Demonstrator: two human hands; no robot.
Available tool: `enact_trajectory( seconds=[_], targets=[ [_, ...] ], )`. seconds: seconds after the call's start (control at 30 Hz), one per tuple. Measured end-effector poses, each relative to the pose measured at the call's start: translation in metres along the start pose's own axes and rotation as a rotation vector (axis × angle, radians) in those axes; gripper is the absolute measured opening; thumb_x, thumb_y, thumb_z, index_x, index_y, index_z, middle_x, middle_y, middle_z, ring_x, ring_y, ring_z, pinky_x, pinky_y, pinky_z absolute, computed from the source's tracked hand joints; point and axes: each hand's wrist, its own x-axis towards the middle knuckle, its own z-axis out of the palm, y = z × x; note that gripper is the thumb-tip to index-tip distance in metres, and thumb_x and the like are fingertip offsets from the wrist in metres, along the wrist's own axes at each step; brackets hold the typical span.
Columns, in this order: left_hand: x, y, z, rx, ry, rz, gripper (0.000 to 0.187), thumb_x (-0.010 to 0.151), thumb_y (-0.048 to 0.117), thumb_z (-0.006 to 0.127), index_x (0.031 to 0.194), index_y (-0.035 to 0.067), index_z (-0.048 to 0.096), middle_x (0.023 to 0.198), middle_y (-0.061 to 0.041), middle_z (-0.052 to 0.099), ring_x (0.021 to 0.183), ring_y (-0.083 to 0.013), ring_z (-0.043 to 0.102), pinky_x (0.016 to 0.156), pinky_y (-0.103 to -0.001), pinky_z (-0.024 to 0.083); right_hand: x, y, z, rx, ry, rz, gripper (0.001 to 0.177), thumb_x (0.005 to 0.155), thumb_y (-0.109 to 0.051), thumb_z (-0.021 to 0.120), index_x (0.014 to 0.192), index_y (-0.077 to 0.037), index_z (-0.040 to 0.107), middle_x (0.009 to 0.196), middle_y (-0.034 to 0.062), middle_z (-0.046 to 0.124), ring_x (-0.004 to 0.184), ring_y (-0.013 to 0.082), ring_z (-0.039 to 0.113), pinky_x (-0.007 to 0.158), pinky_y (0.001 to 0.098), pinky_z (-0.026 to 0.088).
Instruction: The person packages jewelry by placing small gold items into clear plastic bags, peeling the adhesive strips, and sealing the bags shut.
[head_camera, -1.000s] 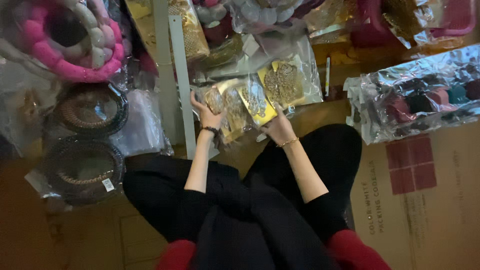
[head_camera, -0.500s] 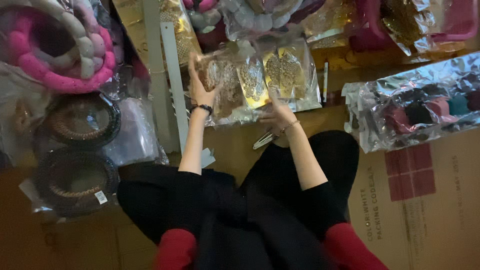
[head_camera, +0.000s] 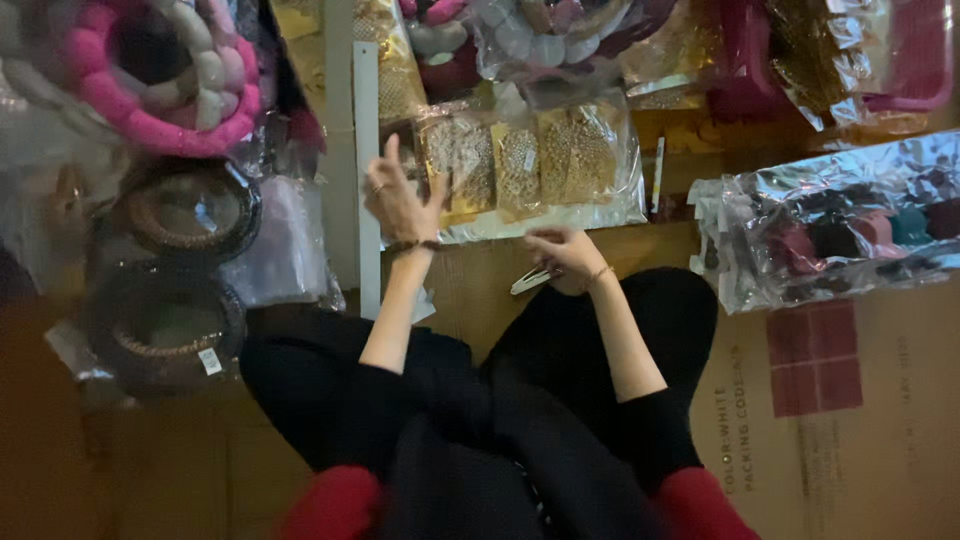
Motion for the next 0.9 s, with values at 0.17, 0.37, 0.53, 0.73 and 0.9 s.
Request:
enact_trajectory(
  seconds=[0.17,0.37,0.53,0.73,0.9],
  targets=[
    [-0.056,-0.074,-0.036,0.040,-0.001,-0.065,0.061,0.081,0.022,0.086,0.130,0.014,0.050,0.128,-0.011,0.042,0.112,-0.0374,0.059,0.094,-0.048,0.050,0.006,0.065,0.002,-0.736,0.299,-0.426,0.039,0.076,-0.037,0.080,0.115,-0.034,0.077,0.105,0.0018,0.074,0.103,0.0288,0.070,0.089,0.0412,0.058],
    [-0.116,-0.164,-0.027,0.113,-0.107,-0.169,0.031,0.093,0.028,0.073,0.110,0.007,0.057,0.108,-0.015,0.055,0.096,-0.0392,0.064,0.081,-0.047,0.053,-0.019,0.078,0.024,-1.225,0.442,-0.633,0.049,0.078,-0.015,0.070,0.122,-0.034,0.065,0.127,-0.0016,0.056,0.119,0.0263,0.055,0.086,0.0410,0.054],
    [-0.102,-0.139,-0.029,0.435,-0.127,-0.279,0.029,0.093,0.037,0.070,0.103,0.012,0.059,0.096,-0.010,0.061,0.093,-0.0332,0.067,0.073,-0.050,0.055,0.000,0.091,0.021,-1.303,0.448,-0.552,0.056,0.078,-0.022,0.073,0.129,-0.039,0.060,0.130,-0.0027,0.053,0.122,0.0240,0.054,0.093,0.0418,0.053],
    [-0.091,-0.133,-0.013,0.885,0.315,0.038,0.017,0.101,0.013,0.052,0.084,0.010,0.050,0.077,-0.003,0.045,0.067,-0.0195,0.055,0.048,-0.026,0.047,-0.020,0.081,0.033,-1.396,0.474,-0.551,0.059,0.073,-0.044,0.078,0.125,-0.024,0.061,0.129,0.0074,0.061,0.129,0.0282,0.051,0.102,0.0469,0.043],
    [-0.095,-0.140,-0.001,0.801,0.271,0.079,0.014,0.095,0.015,0.064,0.092,0.010,0.051,0.082,-0.004,0.052,0.062,-0.0160,0.057,0.035,-0.026,0.046,0.004,0.106,0.028,-1.351,0.439,-0.609,0.054,0.078,-0.035,0.077,0.122,-0.012,0.054,0.125,0.0124,0.062,0.123,0.0293,0.056,0.094,0.0429,0.049]
  ],
)
